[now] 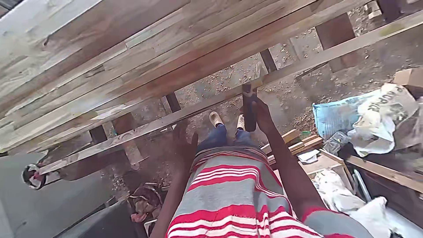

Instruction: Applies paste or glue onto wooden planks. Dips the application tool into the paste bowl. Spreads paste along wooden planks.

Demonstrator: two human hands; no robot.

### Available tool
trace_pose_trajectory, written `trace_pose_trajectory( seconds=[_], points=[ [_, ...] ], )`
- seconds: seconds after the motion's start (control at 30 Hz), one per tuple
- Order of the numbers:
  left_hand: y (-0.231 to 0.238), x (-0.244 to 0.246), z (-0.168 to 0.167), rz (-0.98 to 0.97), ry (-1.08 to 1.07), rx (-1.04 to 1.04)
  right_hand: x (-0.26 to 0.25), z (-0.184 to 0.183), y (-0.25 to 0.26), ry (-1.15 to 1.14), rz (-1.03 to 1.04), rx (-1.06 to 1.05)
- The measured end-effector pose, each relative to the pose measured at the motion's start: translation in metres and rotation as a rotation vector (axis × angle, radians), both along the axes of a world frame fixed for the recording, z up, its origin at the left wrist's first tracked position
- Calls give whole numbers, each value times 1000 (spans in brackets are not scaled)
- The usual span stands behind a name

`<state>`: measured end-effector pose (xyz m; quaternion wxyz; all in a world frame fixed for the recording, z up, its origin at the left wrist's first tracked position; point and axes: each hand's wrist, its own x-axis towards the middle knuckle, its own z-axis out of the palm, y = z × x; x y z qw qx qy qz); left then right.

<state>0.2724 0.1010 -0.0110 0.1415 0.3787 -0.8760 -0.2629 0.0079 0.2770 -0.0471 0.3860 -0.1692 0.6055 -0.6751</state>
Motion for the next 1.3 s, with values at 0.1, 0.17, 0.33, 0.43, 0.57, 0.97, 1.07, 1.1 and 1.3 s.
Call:
trace_pose_trajectory(
  seconds=[0.1, 0.17, 0.33, 0.43, 0.57, 0.97, 1.07, 1.1, 1.3],
  points=[
    [10, 2, -6, -50, 19, 63, -16, -28, -12, -68, 52, 24],
    [11, 3, -10, -84, 45, 90, -17, -37, -5, -68, 52, 113],
    [10, 1, -25, -83, 115, 162, 3, -47, 46, -216, -100, 392],
    [8, -1, -23, -60, 95, 123, -1, -15, 66, 88, -205, 505],
    [-15, -21, -9, -91, 12, -82, -52, 13, 34, 727, -431, 621],
    [-68, -75, -15, -179, -126, 165, -34, -59, 93, 793, -212, 841],
    [-69, -62, -20, -176, -89, 197, -66, -15, 122, 904, -196, 845],
    [-70, -60, -22, -179, -50, 197, -90, 7, 127, 1002, -165, 865],
    [-43, 12, -7, 81, 75, 42, -221, 94, 106, 1383, 399, 758]
  ],
)
